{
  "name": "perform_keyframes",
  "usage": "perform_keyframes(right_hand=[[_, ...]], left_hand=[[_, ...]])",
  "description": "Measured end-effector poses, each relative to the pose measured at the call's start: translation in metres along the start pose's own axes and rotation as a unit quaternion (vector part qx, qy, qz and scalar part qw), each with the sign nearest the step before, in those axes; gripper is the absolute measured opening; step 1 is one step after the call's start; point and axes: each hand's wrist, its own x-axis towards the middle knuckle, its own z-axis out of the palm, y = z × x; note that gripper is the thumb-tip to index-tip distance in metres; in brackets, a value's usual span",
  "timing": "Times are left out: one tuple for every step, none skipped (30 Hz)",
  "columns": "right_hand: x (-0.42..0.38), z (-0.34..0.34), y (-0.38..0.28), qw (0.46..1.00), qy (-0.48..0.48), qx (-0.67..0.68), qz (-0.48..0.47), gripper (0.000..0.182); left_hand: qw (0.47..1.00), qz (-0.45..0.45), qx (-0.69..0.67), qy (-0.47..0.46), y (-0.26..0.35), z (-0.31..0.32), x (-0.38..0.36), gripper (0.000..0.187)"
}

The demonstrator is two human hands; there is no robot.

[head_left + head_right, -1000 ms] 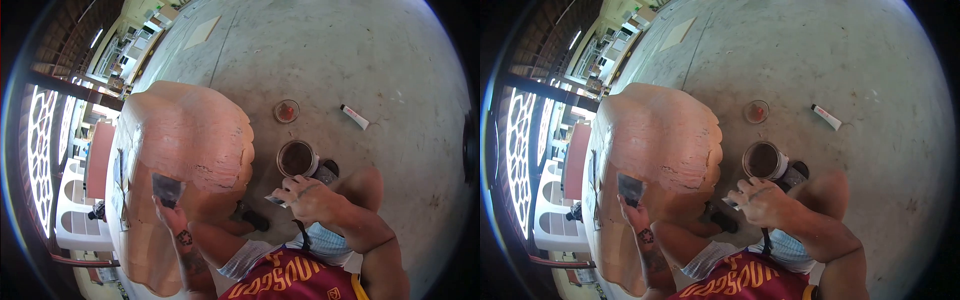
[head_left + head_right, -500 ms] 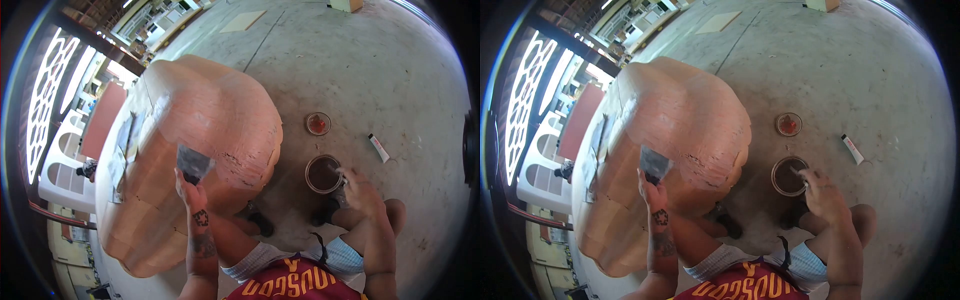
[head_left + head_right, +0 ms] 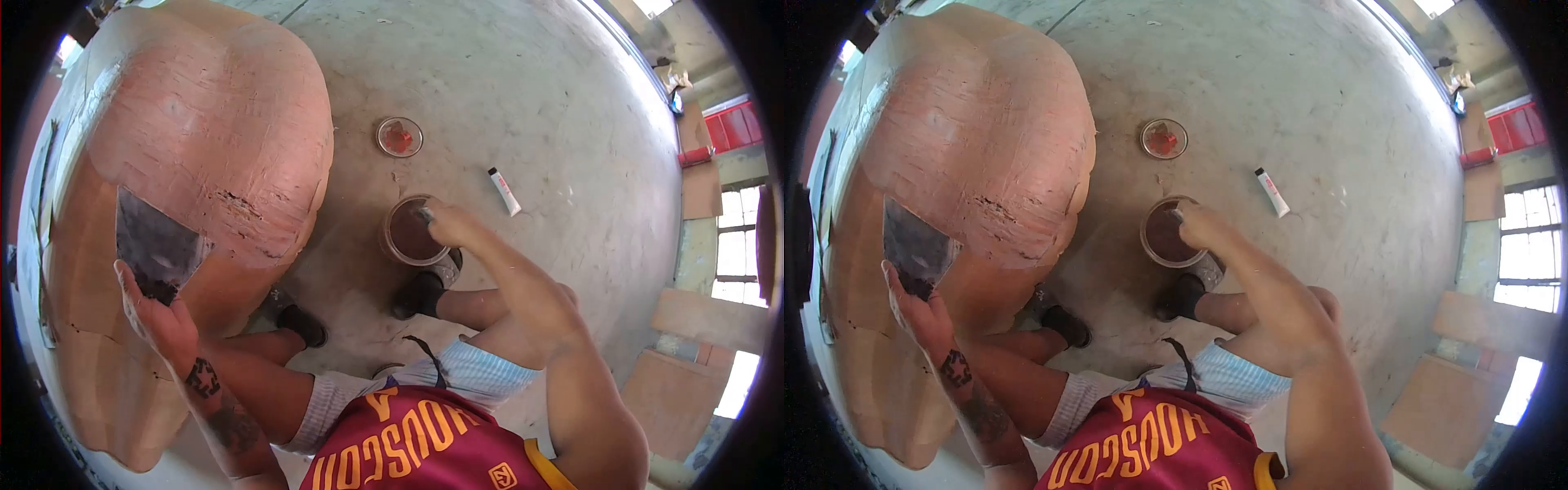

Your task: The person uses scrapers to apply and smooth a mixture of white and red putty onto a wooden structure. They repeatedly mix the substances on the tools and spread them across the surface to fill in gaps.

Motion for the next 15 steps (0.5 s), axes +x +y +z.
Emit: perform_keyframes(right_hand=[[0.008,0.013,-0.003,0.999,-0.008,-0.029,0.020,0.041],[0.016,0.025,-0.005,0.999,-0.001,-0.024,0.045,0.041],[0.023,0.036,-0.006,0.997,0.006,-0.018,0.071,0.041],[0.030,0.048,-0.004,0.995,0.014,-0.010,0.097,0.042],[0.039,0.059,-0.001,0.995,0.020,-0.018,0.100,0.040],[0.049,0.072,0.004,0.994,0.027,-0.024,0.104,0.038],[0.057,0.080,0.006,0.993,0.034,-0.030,0.107,0.037],[0.066,0.086,0.008,0.992,0.034,-0.016,0.117,0.036],[0.074,0.088,0.009,0.991,0.034,-0.002,0.128,0.035],[0.079,0.092,0.010,0.990,0.032,0.011,0.138,0.035],[0.083,0.097,0.012,0.991,0.038,0.004,0.131,0.032],[0.086,0.100,0.012,0.991,0.045,-0.003,0.124,0.031],[0.088,0.103,0.013,0.992,0.051,-0.009,0.117,0.029],[0.092,0.104,0.015,0.992,0.045,-0.016,0.115,0.028],[0.094,0.106,0.017,0.993,0.038,-0.021,0.113,0.026]], left_hand=[[1.000,-0.011,-0.006,-0.006,0.004,-0.003,0.000,0.073],[1.000,-0.021,-0.014,-0.007,0.003,-0.003,0.000,0.073],[0.999,-0.031,-0.022,-0.007,0.003,-0.002,0.000,0.072],[0.999,-0.042,-0.034,-0.003,-0.001,0.000,-0.001,0.071],[0.998,-0.042,-0.037,-0.001,-0.001,0.001,0.000,0.071],[0.998,-0.043,-0.040,0.000,-0.002,0.002,0.000,0.070],[0.999,-0.033,-0.034,0.000,0.000,0.001,0.001,0.069],[0.991,-0.082,-0.107,0.014,-0.001,0.003,0.003,0.068],[0.974,-0.129,-0.180,0.036,-0.002,0.006,0.005,0.068],[0.914,-0.231,-0.326,0.069,-0.007,0.009,0.008,0.067],[0.900,-0.250,-0.351,0.073,-0.014,0.011,0.007,0.067],[0.884,-0.268,-0.375,0.079,-0.022,0.012,0.006,0.066],[0.934,-0.206,-0.287,0.057,-0.029,0.010,0.000,0.065],[0.965,-0.151,-0.210,0.035,-0.033,0.007,-0.005,0.065],[0.987,-0.095,-0.131,0.022,-0.033,0.004,-0.007,0.065]])
